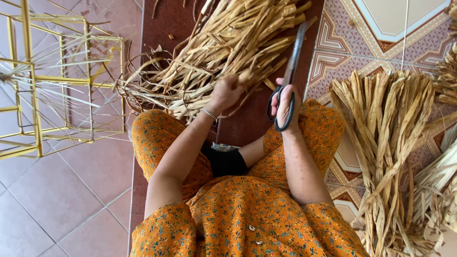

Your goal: The person sits on a tiled floor and uses shears to cut dried plant strips into shorter lengths. They repeatedly gather bundles, trim them, and place the cut pieces into a nearby pile.

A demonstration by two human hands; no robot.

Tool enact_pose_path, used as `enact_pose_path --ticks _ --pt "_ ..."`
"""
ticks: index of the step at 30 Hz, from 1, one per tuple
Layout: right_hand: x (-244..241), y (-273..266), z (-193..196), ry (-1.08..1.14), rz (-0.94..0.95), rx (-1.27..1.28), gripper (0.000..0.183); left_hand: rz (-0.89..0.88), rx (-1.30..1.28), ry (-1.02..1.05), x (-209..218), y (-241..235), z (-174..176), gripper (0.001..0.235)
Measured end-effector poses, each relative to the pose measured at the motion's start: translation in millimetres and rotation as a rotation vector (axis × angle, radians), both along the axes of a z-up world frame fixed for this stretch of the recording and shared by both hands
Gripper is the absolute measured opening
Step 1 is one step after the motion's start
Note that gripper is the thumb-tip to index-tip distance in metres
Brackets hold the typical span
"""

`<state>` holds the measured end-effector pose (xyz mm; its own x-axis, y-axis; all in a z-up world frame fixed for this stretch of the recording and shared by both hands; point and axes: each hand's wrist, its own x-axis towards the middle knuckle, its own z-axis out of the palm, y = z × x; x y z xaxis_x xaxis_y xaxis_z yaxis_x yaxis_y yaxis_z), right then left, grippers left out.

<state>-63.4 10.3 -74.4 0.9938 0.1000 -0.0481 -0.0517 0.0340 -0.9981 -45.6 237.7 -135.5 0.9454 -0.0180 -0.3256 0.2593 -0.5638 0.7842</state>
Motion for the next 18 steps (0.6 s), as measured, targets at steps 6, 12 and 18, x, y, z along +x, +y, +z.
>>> enact_pose_path --ticks 6,12,18 --pt "-14 21 6 -0.028 0.272 -0.283 0.068 0.356 -0.87 -0.068 12 26 60 0.024" --pt "-21 32 19 -0.136 0.336 -0.417 0.07 0.388 -0.855 -0.059 9 27 76 0.024" --pt "-20 31 22 -0.125 0.298 -0.501 0.071 0.364 -0.835 -0.071 12 15 66 0.024"
